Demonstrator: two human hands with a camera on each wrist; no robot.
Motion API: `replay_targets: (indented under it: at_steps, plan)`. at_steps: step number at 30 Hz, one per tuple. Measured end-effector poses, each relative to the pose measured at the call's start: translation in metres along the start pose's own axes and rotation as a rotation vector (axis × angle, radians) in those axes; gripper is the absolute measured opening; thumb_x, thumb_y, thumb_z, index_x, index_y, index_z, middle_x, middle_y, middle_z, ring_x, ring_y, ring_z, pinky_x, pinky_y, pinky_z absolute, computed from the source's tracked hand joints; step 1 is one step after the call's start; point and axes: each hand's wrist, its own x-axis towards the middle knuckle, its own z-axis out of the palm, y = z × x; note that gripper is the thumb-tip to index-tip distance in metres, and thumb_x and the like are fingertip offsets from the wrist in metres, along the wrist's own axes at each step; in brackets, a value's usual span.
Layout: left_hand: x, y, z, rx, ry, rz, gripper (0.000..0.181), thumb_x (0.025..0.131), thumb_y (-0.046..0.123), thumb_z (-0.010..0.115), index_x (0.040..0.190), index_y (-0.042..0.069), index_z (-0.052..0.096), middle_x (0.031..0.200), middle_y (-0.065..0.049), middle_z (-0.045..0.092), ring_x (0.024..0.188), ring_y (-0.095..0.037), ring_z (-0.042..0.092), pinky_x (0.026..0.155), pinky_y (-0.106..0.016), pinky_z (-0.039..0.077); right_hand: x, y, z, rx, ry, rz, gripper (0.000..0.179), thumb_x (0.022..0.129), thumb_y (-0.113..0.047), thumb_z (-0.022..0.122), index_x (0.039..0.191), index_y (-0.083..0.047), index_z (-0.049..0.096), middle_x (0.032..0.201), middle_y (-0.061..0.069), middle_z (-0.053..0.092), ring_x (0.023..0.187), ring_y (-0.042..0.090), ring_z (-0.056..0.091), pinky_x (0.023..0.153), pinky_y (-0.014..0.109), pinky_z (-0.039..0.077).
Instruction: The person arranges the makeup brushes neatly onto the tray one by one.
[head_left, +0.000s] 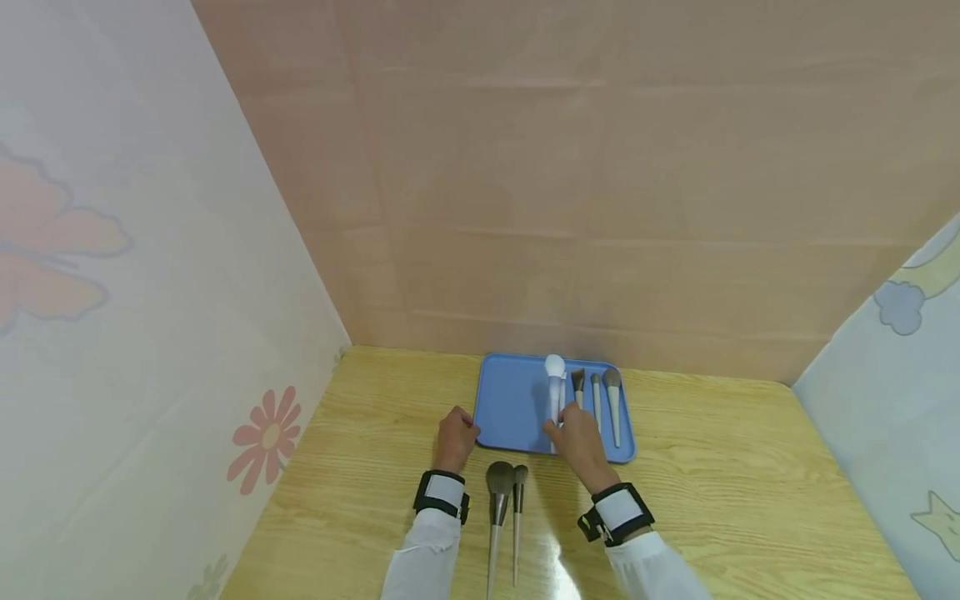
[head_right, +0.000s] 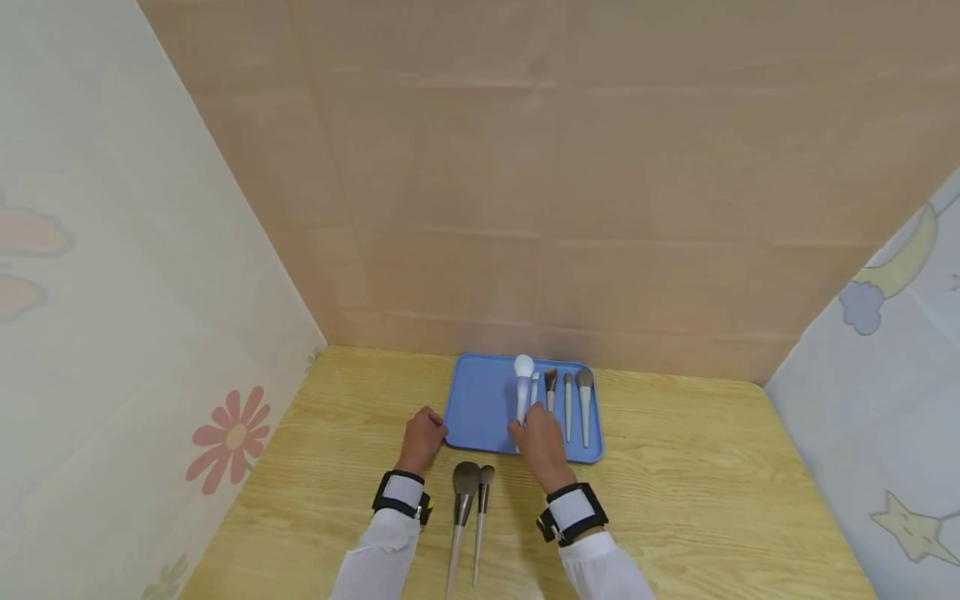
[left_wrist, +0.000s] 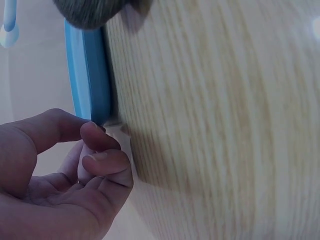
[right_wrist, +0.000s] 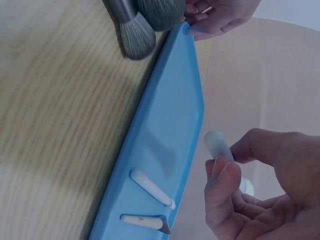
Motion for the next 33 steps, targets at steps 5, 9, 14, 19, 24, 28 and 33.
replay_targets:
  at_steps: [5,9,14,19,24,28,33]
  plan:
    - [0.0,0.001,-0.001,0.003,0.001,0.006,0.012,0.083,-0.002,0.07,0.088,-0.003,0.059,0.079,-0.014,0.064,0.071,-0.024,0.058,0.063,-0.036,0.049,0.008,0.001,0.0,-0.004,-0.002,0.005,0.019,0.087,-0.012,0.067,0.077,0.001,0.057,0.063,0.01,0.059,0.049,0.015,0.052,0.041,0.025,0.038]
    - [-0.001,0.003,-0.001,0.001,0.004,0.007,0.012,0.083,-0.002,0.07,0.089,-0.004,0.06,0.08,-0.015,0.065,0.073,-0.025,0.059,0.065,-0.037,0.05,0.014,0.003,0.004,-0.021,-0.017,0.009,0.026,0.087,-0.013,0.068,0.069,-0.005,0.051,0.058,0.007,0.054,0.046,0.014,0.049,0.041,0.025,0.036]
    - [-0.004,0.005,-0.001,0.0,0.0,0.018,0.012,0.083,-0.003,0.068,0.09,-0.005,0.059,0.081,-0.016,0.064,0.074,-0.026,0.059,0.065,-0.038,0.05,0.021,0.007,0.01,-0.04,-0.031,0.021,0.028,0.088,-0.013,0.069,0.066,-0.005,0.052,0.054,0.006,0.055,0.044,0.014,0.05,0.039,0.024,0.035]
    - [-0.005,0.009,-0.002,-0.002,-0.006,-0.001,0.012,0.084,-0.004,0.068,0.091,-0.005,0.059,0.082,-0.017,0.064,0.075,-0.026,0.06,0.067,-0.039,0.051,0.026,0.007,0.013,-0.053,-0.027,0.0,0.025,0.087,-0.013,0.068,0.068,-0.003,0.056,0.054,0.007,0.057,0.043,0.014,0.052,0.039,0.024,0.035]
    - [-0.003,0.007,0.0,0.003,0.0,-0.007,0.012,0.083,-0.004,0.069,0.09,-0.005,0.06,0.082,-0.017,0.065,0.076,-0.027,0.061,0.068,-0.039,0.052,0.031,0.009,0.015,-0.05,-0.027,-0.003,0.024,0.086,-0.013,0.068,0.07,-0.003,0.055,0.055,0.007,0.057,0.044,0.015,0.053,0.039,0.025,0.037]
    - [-0.002,0.005,0.001,0.003,0.01,0.009,0.012,0.082,-0.005,0.07,0.089,-0.005,0.06,0.081,-0.017,0.065,0.075,-0.028,0.061,0.067,-0.04,0.051,0.034,0.011,0.018,-0.057,-0.03,-0.004,0.022,0.086,-0.013,0.068,0.071,-0.002,0.055,0.055,0.007,0.058,0.043,0.015,0.053,0.039,0.026,0.037]
    - [-0.002,0.003,0.001,0.001,0.012,0.009,0.012,0.081,-0.005,0.069,0.088,-0.005,0.06,0.081,-0.017,0.065,0.075,-0.028,0.061,0.067,-0.04,0.051,0.037,0.011,0.02,-0.055,-0.048,0.001,0.022,0.086,-0.011,0.067,0.068,-0.002,0.058,0.053,0.007,0.059,0.043,0.015,0.055,0.039,0.026,0.039]
